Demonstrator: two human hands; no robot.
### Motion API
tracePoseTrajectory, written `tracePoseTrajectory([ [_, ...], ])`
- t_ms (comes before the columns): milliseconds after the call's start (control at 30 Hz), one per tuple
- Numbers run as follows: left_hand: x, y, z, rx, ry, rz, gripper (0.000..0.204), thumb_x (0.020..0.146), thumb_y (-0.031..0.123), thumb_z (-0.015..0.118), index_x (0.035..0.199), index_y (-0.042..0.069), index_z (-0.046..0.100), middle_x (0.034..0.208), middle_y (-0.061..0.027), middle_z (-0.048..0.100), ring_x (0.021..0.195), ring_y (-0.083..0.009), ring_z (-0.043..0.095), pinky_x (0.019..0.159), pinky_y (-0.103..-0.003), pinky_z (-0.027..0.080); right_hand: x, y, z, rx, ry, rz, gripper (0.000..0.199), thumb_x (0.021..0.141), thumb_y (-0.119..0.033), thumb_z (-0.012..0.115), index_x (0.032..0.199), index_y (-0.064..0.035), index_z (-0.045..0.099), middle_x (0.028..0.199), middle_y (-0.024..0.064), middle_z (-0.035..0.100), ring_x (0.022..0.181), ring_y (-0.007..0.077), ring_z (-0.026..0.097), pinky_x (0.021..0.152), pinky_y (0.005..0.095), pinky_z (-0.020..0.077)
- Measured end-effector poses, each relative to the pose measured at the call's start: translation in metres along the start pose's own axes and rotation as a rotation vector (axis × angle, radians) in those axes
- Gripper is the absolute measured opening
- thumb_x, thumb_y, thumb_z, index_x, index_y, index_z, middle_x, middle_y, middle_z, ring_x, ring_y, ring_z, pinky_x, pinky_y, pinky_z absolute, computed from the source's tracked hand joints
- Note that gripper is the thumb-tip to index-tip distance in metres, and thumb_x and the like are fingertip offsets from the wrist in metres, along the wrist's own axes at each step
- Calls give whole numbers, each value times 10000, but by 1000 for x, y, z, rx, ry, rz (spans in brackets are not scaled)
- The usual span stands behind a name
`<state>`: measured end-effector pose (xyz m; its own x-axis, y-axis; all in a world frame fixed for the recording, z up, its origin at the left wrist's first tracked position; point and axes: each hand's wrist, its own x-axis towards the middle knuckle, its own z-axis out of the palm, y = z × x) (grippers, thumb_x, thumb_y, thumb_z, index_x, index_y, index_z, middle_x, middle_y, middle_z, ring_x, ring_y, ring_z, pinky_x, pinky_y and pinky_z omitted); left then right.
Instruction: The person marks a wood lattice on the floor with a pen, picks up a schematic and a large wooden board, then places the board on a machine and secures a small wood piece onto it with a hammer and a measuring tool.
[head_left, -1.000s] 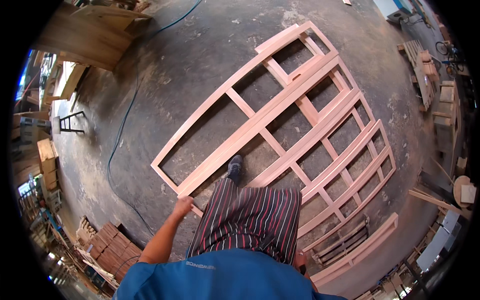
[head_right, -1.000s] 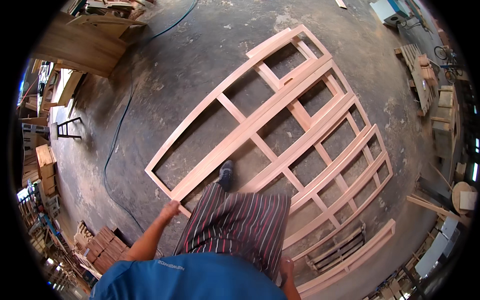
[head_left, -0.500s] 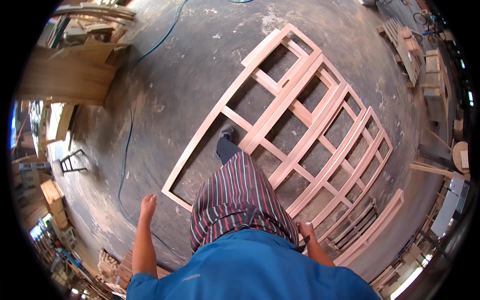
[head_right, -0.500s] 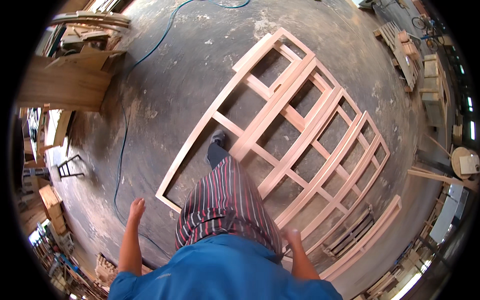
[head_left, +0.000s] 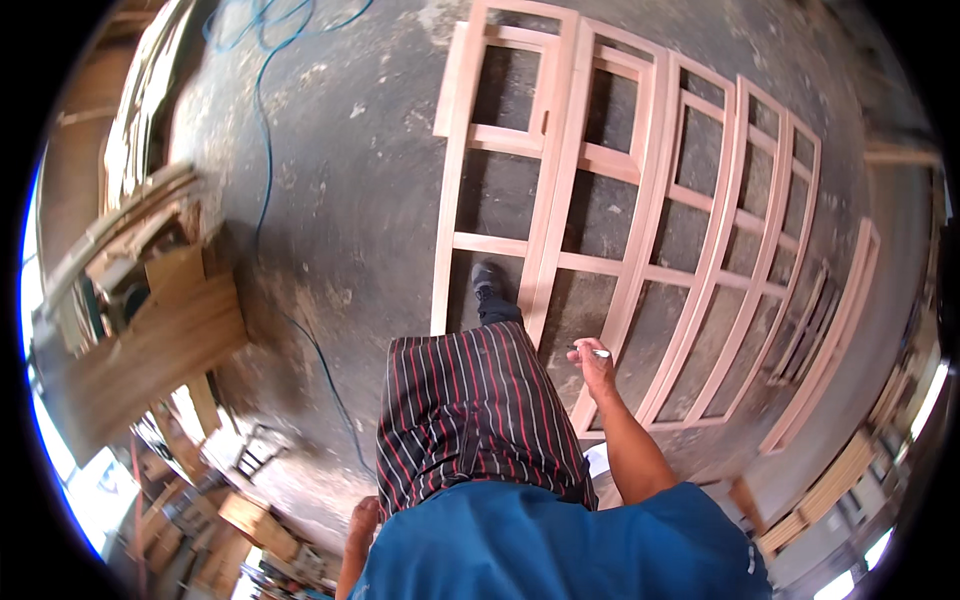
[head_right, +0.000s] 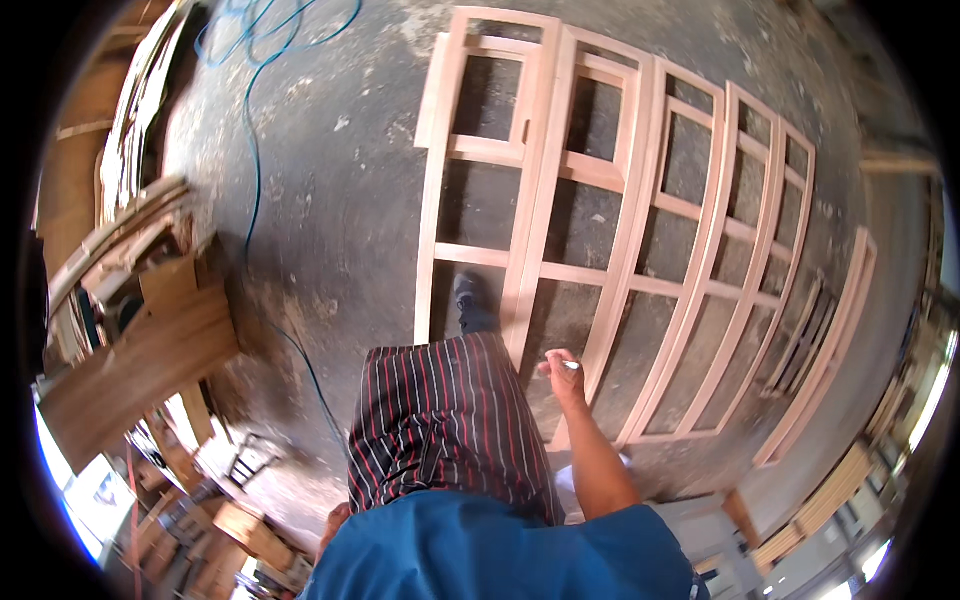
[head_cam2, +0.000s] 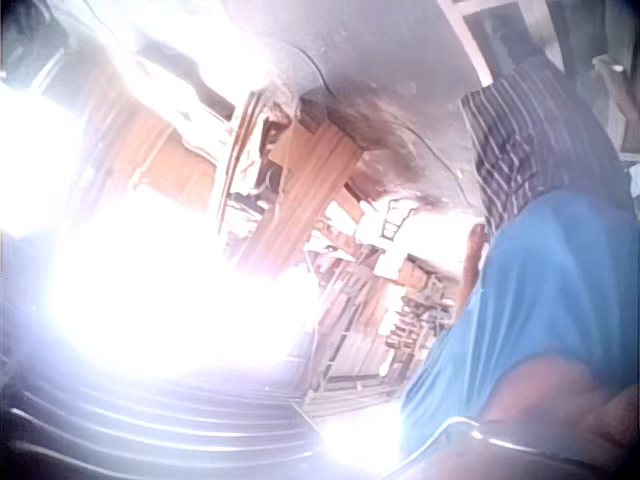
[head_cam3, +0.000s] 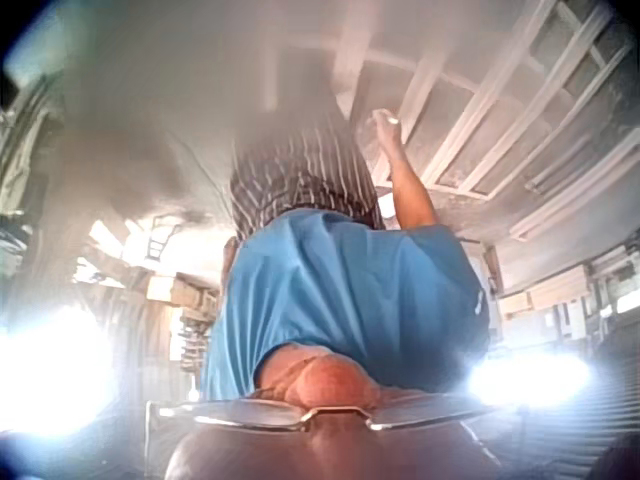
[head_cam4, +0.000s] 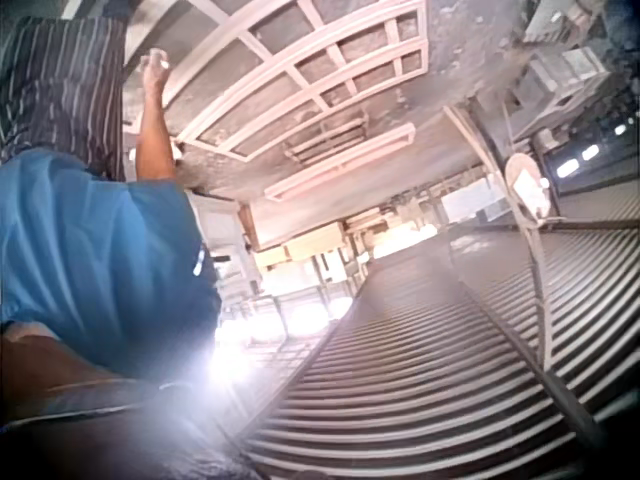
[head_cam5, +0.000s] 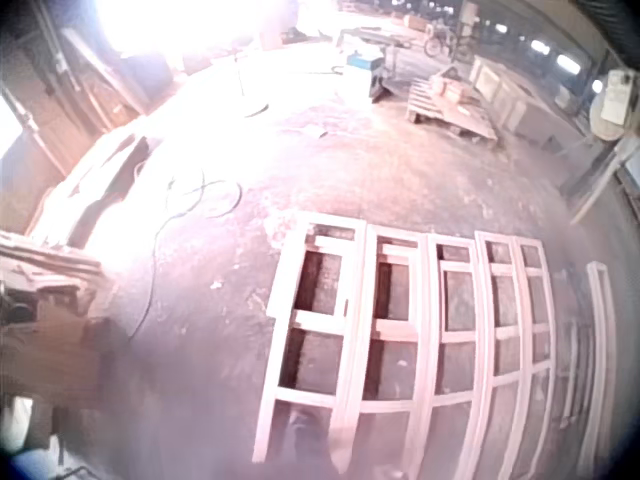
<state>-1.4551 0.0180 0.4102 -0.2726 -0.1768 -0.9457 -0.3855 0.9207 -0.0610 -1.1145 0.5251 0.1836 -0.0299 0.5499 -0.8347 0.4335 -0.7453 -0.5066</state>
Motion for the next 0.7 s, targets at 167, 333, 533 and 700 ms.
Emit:
tracePoseTrajectory([
  [167,24,166,-69,-261,195,176,215,927,316,627,874,113,580,716,-10,527,626,-158,592,612,-326,533,0,18,15,295,224,90,206,939,-293,601,982,-100,660,785,42,676,677,140,650,641,273,505],
  [333,48,343,-66,-54,72,486,342,958,334,601,1101,25,636,816,-20,557,758,-153,605,725,-311,516,-6,61,40,530,393,120,190,934,-276,606,921,-94,658,778,24,648,676,136,648,626,262,493],
  [533,155,417,-6,324,-153,591,330,961,294,569,1121,17,653,912,-80,655,822,-181,652,758,-323,520,-50,43,89,633,501,63,283,963,-332,579,1060,-79,662,901,52,680,829,152,678,737,281,523],
  [700,228,421,53,908,-132,834,296,914,291,539,1030,60,683,922,-203,688,883,-305,689,775,-394,526,-54,37,132,704,456,23,397,967,-385,546,1146,-43,637,1087,78,673,967,181,679,849,337,496],
])
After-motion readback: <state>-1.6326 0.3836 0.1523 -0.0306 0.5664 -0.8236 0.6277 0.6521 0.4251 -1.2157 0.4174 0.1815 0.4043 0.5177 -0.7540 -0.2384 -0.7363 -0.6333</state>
